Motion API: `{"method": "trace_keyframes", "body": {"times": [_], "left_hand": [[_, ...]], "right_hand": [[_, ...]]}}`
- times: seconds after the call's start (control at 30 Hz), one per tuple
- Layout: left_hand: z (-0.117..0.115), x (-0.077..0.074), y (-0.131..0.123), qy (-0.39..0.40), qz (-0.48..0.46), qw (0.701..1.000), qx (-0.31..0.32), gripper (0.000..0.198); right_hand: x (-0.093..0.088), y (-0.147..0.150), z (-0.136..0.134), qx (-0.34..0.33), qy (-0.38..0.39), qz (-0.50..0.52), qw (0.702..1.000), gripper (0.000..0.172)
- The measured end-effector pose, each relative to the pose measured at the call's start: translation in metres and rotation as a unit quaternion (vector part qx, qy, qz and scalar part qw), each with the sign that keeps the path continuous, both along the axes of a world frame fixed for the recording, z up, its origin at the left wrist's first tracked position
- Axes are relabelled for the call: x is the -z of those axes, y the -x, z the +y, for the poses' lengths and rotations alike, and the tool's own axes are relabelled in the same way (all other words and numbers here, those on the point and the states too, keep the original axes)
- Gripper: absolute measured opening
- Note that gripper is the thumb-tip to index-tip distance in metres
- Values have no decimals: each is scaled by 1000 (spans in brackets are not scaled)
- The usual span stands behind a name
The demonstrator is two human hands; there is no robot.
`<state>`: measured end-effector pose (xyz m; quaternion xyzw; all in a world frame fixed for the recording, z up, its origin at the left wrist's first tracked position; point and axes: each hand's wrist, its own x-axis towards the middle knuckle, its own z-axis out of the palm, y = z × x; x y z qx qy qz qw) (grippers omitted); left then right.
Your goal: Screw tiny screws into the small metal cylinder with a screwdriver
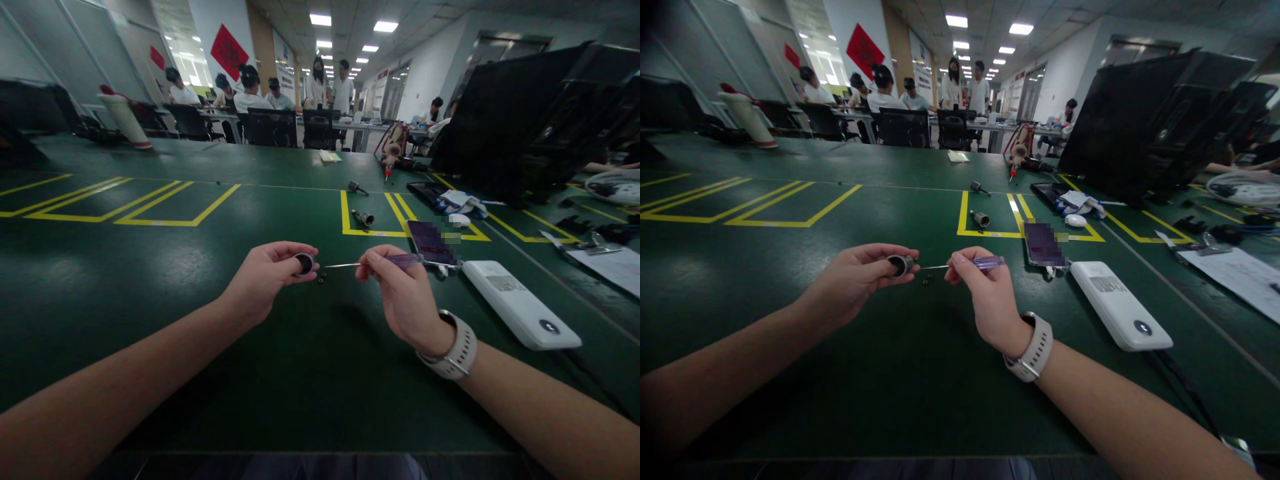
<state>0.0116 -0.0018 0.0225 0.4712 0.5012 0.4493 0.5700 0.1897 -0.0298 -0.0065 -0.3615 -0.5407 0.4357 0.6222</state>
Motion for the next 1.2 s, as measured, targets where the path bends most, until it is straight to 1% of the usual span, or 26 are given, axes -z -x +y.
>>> {"method": "trace_keyframes", "body": {"times": [0.03, 0.1, 0.17, 0.27, 0.33, 0.5, 0.57, 0.63, 0.7, 0.77, 0.87, 0.97, 1.07, 1.13, 1.2], "left_hand": [[1, -2, 0, 6, -10, 1000, -9, 20], [1, -8, 0, 15, -37, 999, -23, 21], [2, -14, 1, 19, -63, 997, -36, 22], [2, -21, 4, 14, -80, 996, -38, 23], [3, -23, 6, 10, -85, 996, -36, 24], [7, -15, 12, 20, -99, 994, -34, 24], [8, -11, 15, 29, -94, 995, -27, 23], [9, -8, 18, 33, -88, 995, -25, 23], [10, -6, 22, 34, -85, 995, -27, 23], [10, -5, 24, 40, -82, 995, -29, 23], [9, -4, 26, 48, -75, 996, -29, 22], [7, -4, 25, 50, -68, 996, -31, 23], [4, -3, 24, 56, -56, 996, -35, 24], [2, -2, 23, 60, -48, 997, -32, 25], [1, -1, 22, 59, -41, 997, -20, 26]], "right_hand": [[3, -1, 6, -5, 47, 29, 998, 13], [9, -1, 16, -24, 133, 46, 990, 15], [13, -1, 22, -27, 162, 47, 985, 17], [18, 0, 24, -32, 157, 32, 987, 18], [20, 2, 24, -31, 149, 14, 988, 19], [24, 6, 24, -16, 148, -55, 987, 21], [22, 7, 24, -8, 133, -92, 987, 21], [17, 8, 23, -1, 112, -149, 982, 21], [8, 8, 20, 4, 97, -232, 968, 20], [0, 8, 15, 8, 76, -313, 947, 19], [-3, 11, 7, 18, 7, -375, 927, 21], [4, 14, 3, 30, -35, -373, 927, 22], [10, 15, -1, 45, -91, -307, 946, 20], [8, 15, -6, 56, -151, -260, 952, 15], [4, 16, -12, 47, -198, -250, 947, 12]]}}
